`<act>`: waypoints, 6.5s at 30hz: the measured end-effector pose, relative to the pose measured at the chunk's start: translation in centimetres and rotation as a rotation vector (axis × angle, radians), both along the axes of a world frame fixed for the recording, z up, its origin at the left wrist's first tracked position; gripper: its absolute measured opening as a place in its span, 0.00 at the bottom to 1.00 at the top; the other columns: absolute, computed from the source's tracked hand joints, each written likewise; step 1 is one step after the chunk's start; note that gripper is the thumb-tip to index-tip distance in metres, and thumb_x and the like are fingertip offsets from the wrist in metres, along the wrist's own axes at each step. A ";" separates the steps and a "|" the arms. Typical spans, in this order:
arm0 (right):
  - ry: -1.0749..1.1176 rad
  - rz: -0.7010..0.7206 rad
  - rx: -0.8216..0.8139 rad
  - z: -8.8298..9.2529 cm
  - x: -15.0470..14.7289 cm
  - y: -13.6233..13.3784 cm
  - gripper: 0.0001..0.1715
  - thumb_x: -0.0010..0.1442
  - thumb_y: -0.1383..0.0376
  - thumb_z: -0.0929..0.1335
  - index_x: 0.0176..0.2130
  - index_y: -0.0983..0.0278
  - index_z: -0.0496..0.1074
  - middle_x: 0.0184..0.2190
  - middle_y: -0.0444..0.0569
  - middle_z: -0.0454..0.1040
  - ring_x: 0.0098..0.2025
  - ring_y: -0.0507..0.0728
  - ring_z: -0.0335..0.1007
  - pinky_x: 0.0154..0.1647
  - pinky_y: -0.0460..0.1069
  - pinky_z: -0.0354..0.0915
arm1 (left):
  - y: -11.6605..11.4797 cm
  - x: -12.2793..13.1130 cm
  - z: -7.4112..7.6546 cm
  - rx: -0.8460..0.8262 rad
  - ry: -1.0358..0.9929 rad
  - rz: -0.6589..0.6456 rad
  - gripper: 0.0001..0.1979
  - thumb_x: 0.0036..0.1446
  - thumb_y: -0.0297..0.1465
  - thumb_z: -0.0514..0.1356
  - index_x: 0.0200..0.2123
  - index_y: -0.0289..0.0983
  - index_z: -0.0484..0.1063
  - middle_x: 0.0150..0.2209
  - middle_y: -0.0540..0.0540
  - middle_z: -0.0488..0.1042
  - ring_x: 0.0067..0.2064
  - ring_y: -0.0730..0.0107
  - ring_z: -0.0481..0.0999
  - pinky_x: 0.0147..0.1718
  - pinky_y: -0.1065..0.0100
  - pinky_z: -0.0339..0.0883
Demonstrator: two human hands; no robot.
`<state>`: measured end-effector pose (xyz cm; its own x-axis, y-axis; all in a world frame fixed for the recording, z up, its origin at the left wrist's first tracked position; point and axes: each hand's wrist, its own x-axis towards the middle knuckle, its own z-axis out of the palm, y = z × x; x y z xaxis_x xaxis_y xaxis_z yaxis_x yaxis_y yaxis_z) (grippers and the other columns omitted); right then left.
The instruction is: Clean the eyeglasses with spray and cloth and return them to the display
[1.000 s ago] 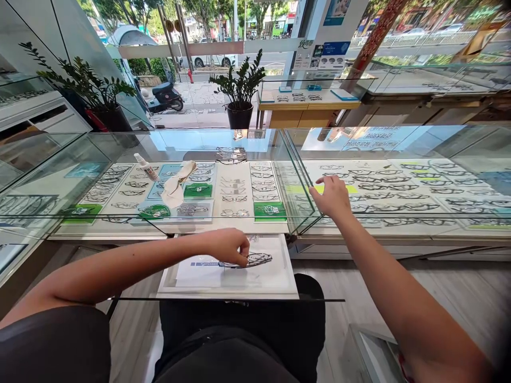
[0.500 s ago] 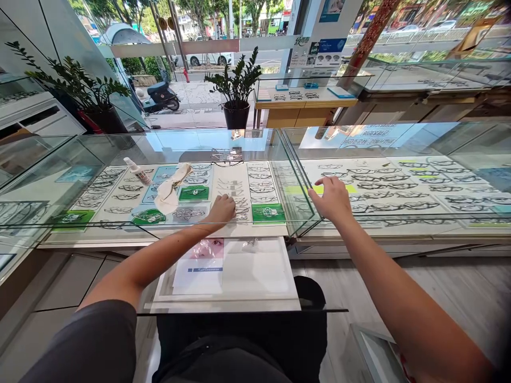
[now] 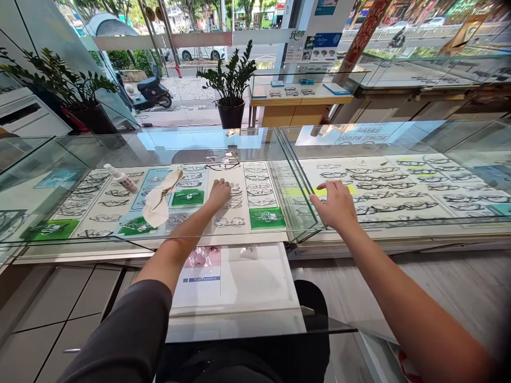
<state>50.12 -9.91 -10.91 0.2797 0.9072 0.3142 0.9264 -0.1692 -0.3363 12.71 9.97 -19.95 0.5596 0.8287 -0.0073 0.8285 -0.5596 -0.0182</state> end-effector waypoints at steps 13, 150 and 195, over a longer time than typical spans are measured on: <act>-0.020 0.003 0.022 0.0 0.2 -0.3 0.22 0.68 0.49 0.65 0.52 0.61 0.73 0.58 0.64 0.74 0.60 0.75 0.70 0.63 0.68 0.68 | 1.7 -0.1 -2.8 -0.053 0.035 -0.017 0.14 0.55 0.24 0.63 0.43 0.32 0.86 0.49 0.26 0.80 0.59 0.40 0.68 0.61 0.43 0.53; -0.064 -0.042 -0.096 0.0 0.4 -1.0 0.43 0.74 0.40 0.60 0.70 0.65 0.69 0.75 0.66 0.67 0.77 0.77 0.62 0.79 0.74 0.60 | 8.7 0.6 -2.8 0.057 -0.012 0.020 0.11 0.62 0.23 0.63 0.43 0.37 0.85 0.44 0.31 0.79 0.61 0.38 0.71 0.59 0.44 0.59; -0.011 -0.052 -0.140 0.8 -0.1 -0.1 0.43 0.72 0.41 0.62 0.72 0.64 0.67 0.75 0.68 0.66 0.76 0.79 0.60 0.76 0.76 0.60 | -3.2 -1.6 -0.8 -0.291 0.115 0.078 0.16 0.70 0.34 0.61 0.51 0.40 0.89 0.52 0.38 0.88 0.55 0.48 0.85 0.50 0.57 0.74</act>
<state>49.99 -10.01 -10.12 0.3249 0.9268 0.1886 0.9187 -0.2619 -0.2958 11.12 6.78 -20.77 0.4758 0.8230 -0.3102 0.8711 -0.4897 0.0369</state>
